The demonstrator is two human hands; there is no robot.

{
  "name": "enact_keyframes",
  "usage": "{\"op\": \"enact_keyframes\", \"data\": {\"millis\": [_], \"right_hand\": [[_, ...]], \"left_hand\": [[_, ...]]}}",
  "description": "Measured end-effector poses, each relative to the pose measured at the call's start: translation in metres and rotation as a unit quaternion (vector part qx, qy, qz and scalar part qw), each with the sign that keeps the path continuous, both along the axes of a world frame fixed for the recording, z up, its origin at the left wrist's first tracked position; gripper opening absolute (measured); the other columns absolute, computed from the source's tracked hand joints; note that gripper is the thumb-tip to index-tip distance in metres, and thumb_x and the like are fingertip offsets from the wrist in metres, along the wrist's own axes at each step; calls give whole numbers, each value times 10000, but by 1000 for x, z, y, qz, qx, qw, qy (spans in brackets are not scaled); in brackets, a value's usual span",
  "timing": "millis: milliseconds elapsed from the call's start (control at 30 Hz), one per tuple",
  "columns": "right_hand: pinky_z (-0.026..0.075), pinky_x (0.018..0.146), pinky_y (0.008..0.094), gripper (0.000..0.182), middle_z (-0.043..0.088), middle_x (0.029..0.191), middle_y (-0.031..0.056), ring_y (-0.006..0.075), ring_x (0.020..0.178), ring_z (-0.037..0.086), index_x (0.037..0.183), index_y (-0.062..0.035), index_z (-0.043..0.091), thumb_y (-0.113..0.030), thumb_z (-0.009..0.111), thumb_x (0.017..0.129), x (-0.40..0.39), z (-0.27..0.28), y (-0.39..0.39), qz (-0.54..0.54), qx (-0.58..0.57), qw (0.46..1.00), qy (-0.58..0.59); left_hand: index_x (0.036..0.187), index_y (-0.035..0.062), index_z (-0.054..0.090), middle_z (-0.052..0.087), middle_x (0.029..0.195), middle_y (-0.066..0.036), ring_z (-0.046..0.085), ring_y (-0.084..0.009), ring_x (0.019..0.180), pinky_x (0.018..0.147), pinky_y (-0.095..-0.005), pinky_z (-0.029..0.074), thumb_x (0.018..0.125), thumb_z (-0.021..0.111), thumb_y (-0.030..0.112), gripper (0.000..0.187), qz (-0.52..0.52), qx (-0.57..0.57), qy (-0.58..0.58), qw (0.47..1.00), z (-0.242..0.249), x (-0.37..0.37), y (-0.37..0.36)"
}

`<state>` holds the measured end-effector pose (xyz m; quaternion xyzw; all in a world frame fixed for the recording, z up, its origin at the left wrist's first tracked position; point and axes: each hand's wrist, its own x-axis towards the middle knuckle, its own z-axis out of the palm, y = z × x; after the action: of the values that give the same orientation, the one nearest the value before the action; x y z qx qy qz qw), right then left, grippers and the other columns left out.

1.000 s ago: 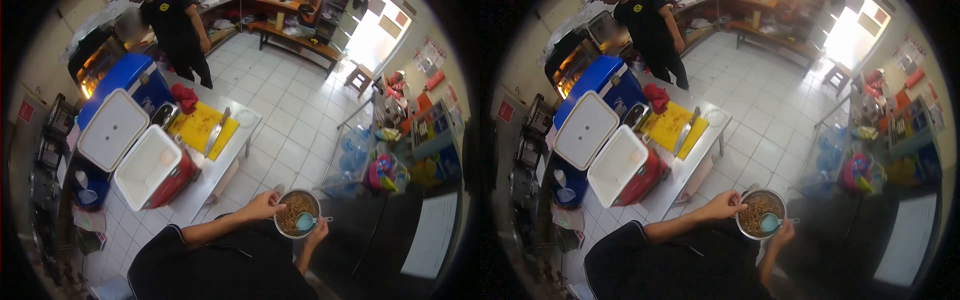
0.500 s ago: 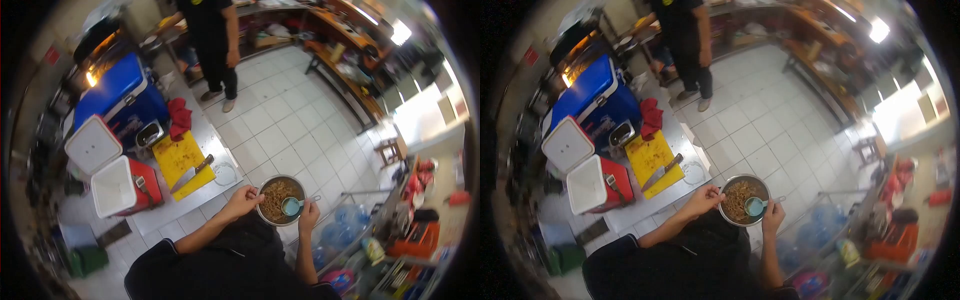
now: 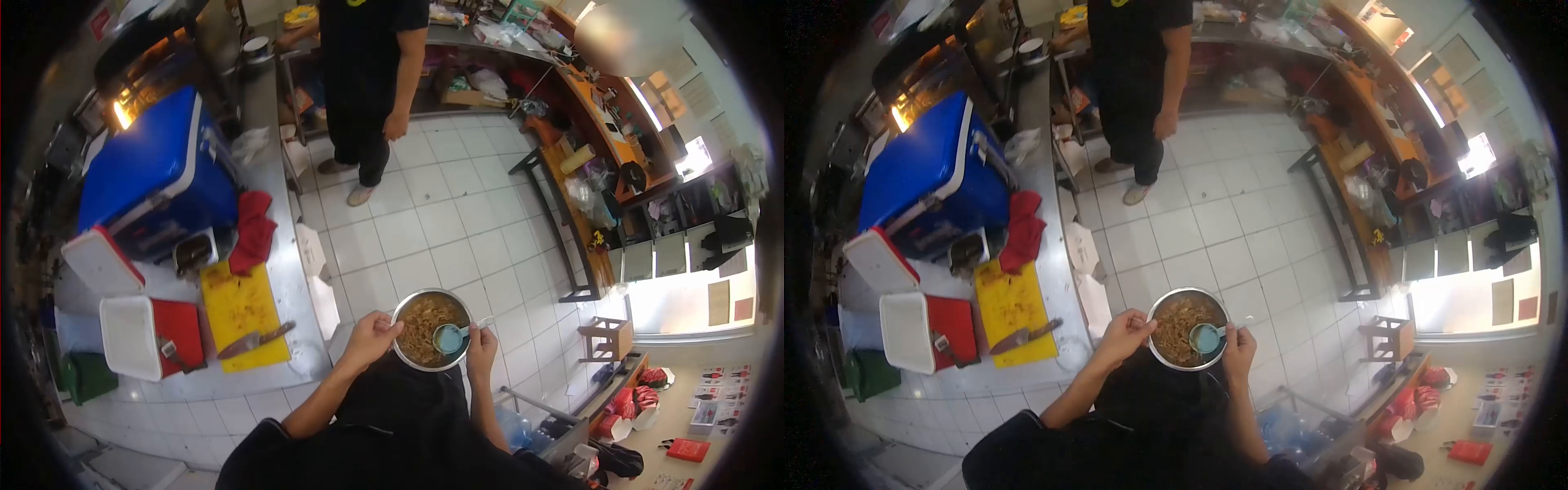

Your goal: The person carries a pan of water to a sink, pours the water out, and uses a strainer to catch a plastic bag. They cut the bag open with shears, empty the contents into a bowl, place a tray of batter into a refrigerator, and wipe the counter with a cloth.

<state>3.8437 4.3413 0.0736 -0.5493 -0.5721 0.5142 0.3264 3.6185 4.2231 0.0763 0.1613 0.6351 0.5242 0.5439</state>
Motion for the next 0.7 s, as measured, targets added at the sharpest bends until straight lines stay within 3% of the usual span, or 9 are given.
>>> {"op": "enact_keyframes", "data": {"millis": [167, 267, 400, 500, 600, 700], "right_hand": [[420, 594, 252, 254, 618, 723, 22, 71, 670, 528, 846, 33, 650, -196, 613, 949, -42, -3, 90, 105, -20, 994, 16], [418, 565, 256, 252, 615, 699, 20, 72, 630, 522, 862, 34, 658, -204, 624, 940, -72, -8, 140, 173, -38, 983, 40], [401, 531, 264, 265, 587, 641, 30, 69, 583, 493, 867, 36, 660, -221, 637, 928, -125, -20, 211, 274, 5, 961, 23], [366, 510, 260, 272, 556, 607, 13, 56, 563, 445, 824, 19, 665, -233, 645, 924, -167, -10, 257, 365, 38, 930, -17], [364, 514, 258, 282, 560, 617, 7, 58, 566, 445, 835, 20, 665, -245, 639, 929, -213, -34, 296, 453, 66, 889, -36], [375, 510, 305, 310, 565, 589, 74, 119, 541, 471, 815, 23, 665, -274, 659, 902, -267, -49, 314, 489, 62, 870, -26]], "left_hand": [[1012, 0, 567, 629, 801, -90, 635, -154, 677, 580, -274, 541, 895, 705, 173, 250, 71, -21, -20, 997, -5, -24, 51], [1017, -10, 552, 621, 795, -81, 618, -136, 642, 535, -250, 508, 881, 726, 229, 326, 121, -26, 0, 992, -10, -34, 75], [984, -21, 568, 626, 802, -94, 635, -162, 676, 598, -294, 558, 898, 691, 156, 232, 193, -84, 38, 977, 8, -54, 115], [958, -5, 596, 608, 744, -49, 583, -111, 625, 534, -249, 493, 896, 700, 188, 228, 282, -55, 47, 957, 7, -63, 144], [944, 6, 604, 606, 730, -34, 551, -86, 606, 516, -235, 462, 891, 710, 209, 235, 343, -52, 42, 937, -1, -81, 159], [932, -9, 594, 606, 730, -41, 561, -91, 619, 507, -235, 460, 884, 716, 217, 261, 400, -81, 57, 911, -2, -105, 174]]}}
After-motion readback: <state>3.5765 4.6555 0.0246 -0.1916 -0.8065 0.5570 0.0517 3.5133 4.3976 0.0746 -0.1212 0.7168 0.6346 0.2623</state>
